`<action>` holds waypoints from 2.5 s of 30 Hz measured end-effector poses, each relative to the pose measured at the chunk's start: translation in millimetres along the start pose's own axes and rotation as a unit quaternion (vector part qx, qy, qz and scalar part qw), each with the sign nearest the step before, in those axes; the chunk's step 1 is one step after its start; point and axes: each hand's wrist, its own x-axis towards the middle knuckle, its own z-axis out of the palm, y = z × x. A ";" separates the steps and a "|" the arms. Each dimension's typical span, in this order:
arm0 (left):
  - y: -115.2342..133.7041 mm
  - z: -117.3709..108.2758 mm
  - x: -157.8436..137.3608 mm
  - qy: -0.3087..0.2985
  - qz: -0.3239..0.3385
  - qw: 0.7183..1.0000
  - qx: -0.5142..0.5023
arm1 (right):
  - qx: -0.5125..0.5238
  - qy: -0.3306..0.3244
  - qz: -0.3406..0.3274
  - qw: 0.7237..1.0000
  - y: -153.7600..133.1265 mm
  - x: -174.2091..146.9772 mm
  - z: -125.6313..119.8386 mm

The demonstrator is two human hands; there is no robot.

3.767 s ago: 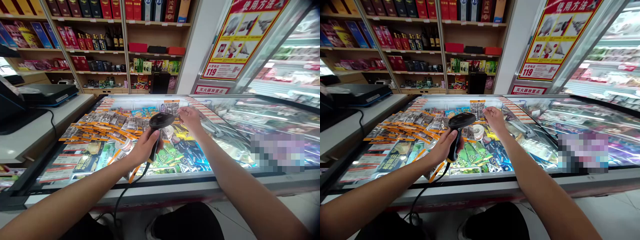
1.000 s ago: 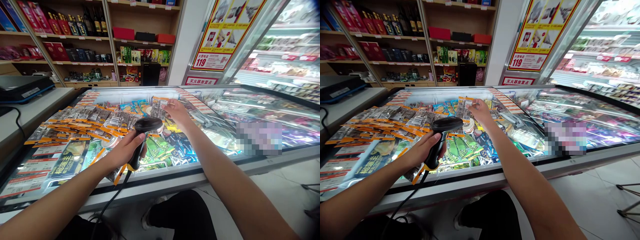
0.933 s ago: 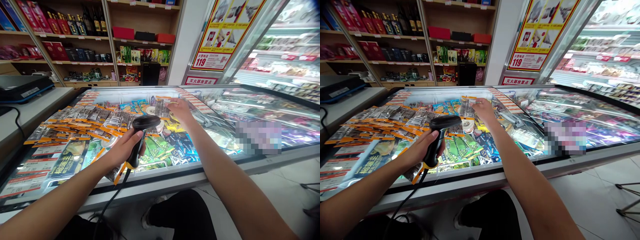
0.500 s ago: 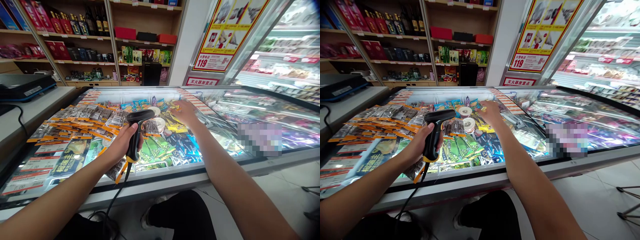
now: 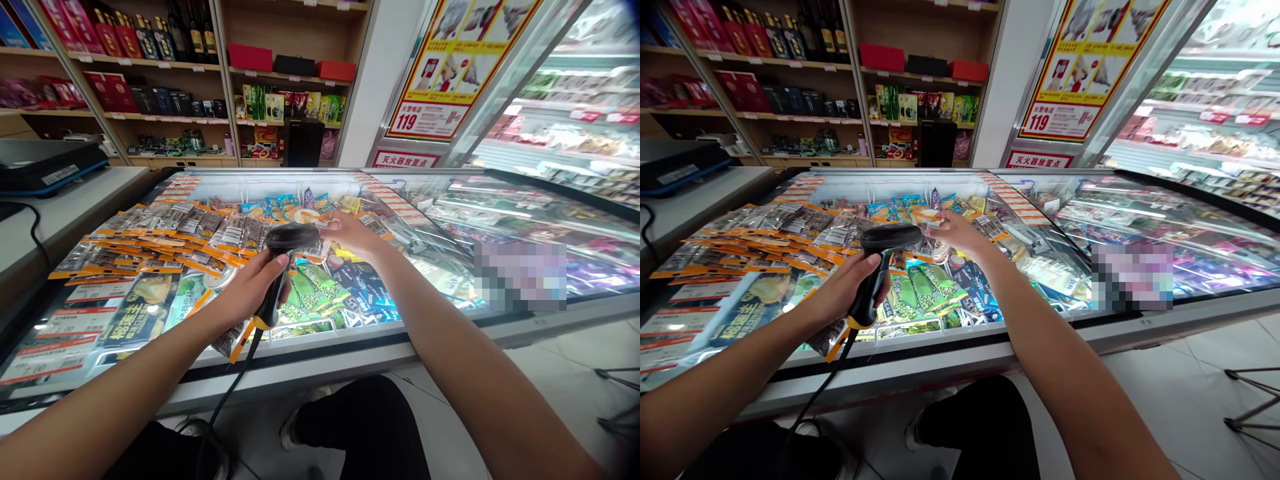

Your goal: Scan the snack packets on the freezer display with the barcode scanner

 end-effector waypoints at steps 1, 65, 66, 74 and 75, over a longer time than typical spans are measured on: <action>0.2 1.0 -1.3 -0.013 -0.006 1.000 0.016 | 0.035 0.017 -0.002 0.999 0.3 0.7 -0.9; 1.3 -0.5 -2.5 0.005 0.006 0.999 -0.043 | 0.030 0.103 -0.004 0.994 -26.8 -11.9 -6.3; 1.9 -0.3 -2.7 0.004 0.009 0.999 -0.053 | 0.019 0.094 -0.008 0.995 -27.8 -13.2 -6.2; 5.1 0.6 -4.7 0.012 0.026 0.996 -0.084 | -0.020 0.091 -0.027 0.995 -30.1 -13.4 -2.7; 5.3 0.7 -4.8 0.011 0.027 0.996 -0.079 | -0.014 0.090 -0.029 0.995 -30.2 -13.1 -2.8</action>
